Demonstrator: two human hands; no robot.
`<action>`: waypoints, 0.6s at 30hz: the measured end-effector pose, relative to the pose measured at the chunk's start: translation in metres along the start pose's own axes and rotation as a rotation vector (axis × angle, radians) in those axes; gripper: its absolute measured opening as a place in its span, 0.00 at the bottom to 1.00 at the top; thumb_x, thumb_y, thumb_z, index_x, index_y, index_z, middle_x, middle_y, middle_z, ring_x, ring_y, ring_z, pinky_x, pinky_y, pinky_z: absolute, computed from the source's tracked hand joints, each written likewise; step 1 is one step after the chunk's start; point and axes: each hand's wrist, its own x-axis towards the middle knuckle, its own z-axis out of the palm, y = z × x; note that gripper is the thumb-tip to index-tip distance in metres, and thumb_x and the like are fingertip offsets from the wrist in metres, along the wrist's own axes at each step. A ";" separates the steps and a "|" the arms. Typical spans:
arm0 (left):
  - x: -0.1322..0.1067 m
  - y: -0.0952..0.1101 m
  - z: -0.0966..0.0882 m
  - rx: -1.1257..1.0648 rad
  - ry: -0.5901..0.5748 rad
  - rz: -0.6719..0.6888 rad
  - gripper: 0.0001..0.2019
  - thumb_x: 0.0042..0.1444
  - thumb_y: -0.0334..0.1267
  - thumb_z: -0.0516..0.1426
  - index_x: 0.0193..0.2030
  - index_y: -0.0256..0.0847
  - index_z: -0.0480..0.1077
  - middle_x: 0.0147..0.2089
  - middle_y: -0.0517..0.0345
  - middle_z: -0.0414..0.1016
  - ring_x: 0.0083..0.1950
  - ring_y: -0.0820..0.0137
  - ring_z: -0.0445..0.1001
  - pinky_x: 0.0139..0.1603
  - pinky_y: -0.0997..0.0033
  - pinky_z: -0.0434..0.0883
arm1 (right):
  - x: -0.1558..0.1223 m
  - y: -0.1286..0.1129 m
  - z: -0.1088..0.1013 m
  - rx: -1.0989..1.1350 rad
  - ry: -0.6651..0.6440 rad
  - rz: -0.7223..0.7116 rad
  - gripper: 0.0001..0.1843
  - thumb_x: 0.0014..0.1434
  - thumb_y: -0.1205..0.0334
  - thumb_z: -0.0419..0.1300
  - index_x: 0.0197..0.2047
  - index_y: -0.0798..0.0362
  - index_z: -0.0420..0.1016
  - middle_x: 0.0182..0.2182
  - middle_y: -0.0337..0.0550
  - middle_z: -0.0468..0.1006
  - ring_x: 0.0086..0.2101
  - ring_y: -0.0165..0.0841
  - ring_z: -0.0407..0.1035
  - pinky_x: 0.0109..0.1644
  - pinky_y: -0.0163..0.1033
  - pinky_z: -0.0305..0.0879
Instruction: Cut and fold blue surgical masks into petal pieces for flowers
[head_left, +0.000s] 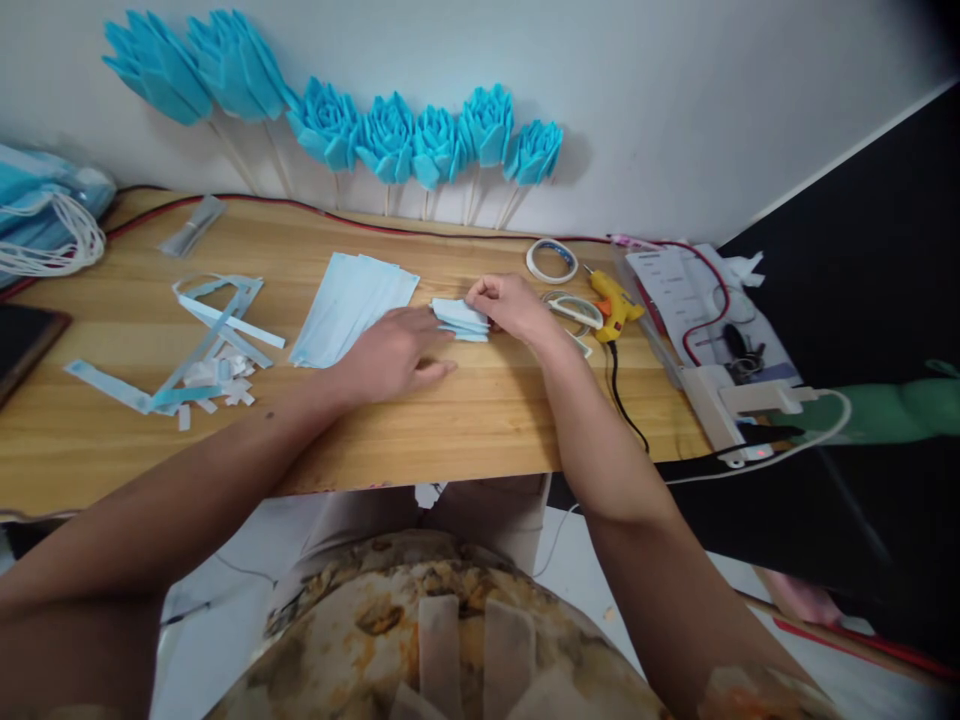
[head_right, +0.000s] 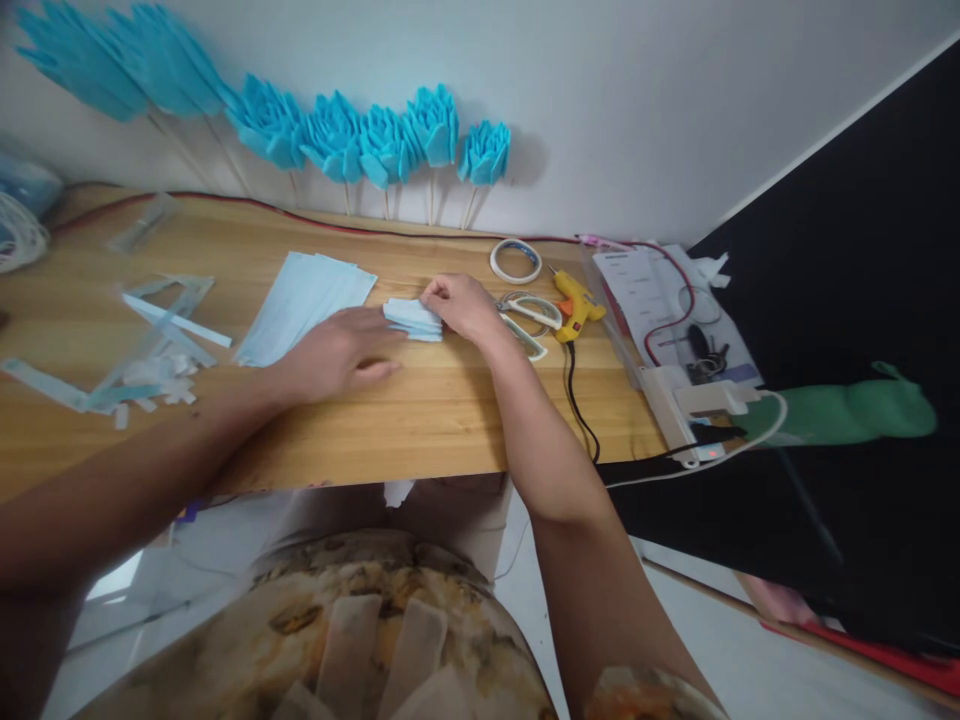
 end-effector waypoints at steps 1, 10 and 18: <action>0.001 0.000 -0.003 -0.015 0.076 -0.044 0.19 0.66 0.48 0.54 0.50 0.37 0.79 0.53 0.41 0.82 0.56 0.52 0.78 0.61 0.51 0.71 | 0.000 0.000 0.000 -0.029 0.002 -0.006 0.07 0.56 0.60 0.63 0.29 0.53 0.77 0.21 0.36 0.74 0.23 0.27 0.65 0.26 0.32 0.56; 0.002 0.006 0.001 0.034 0.190 0.020 0.20 0.65 0.42 0.55 0.59 0.35 0.75 0.64 0.40 0.76 0.65 0.51 0.74 0.66 0.46 0.70 | -0.005 -0.012 -0.003 -0.167 0.007 0.040 0.09 0.61 0.60 0.59 0.35 0.54 0.80 0.31 0.41 0.80 0.31 0.31 0.71 0.34 0.35 0.62; -0.001 0.004 0.010 0.131 -0.056 0.051 0.21 0.67 0.46 0.54 0.58 0.34 0.76 0.67 0.38 0.72 0.69 0.47 0.70 0.70 0.41 0.65 | -0.013 -0.027 -0.003 -0.507 0.086 -0.038 0.11 0.64 0.64 0.57 0.42 0.51 0.82 0.40 0.46 0.85 0.41 0.39 0.76 0.45 0.42 0.67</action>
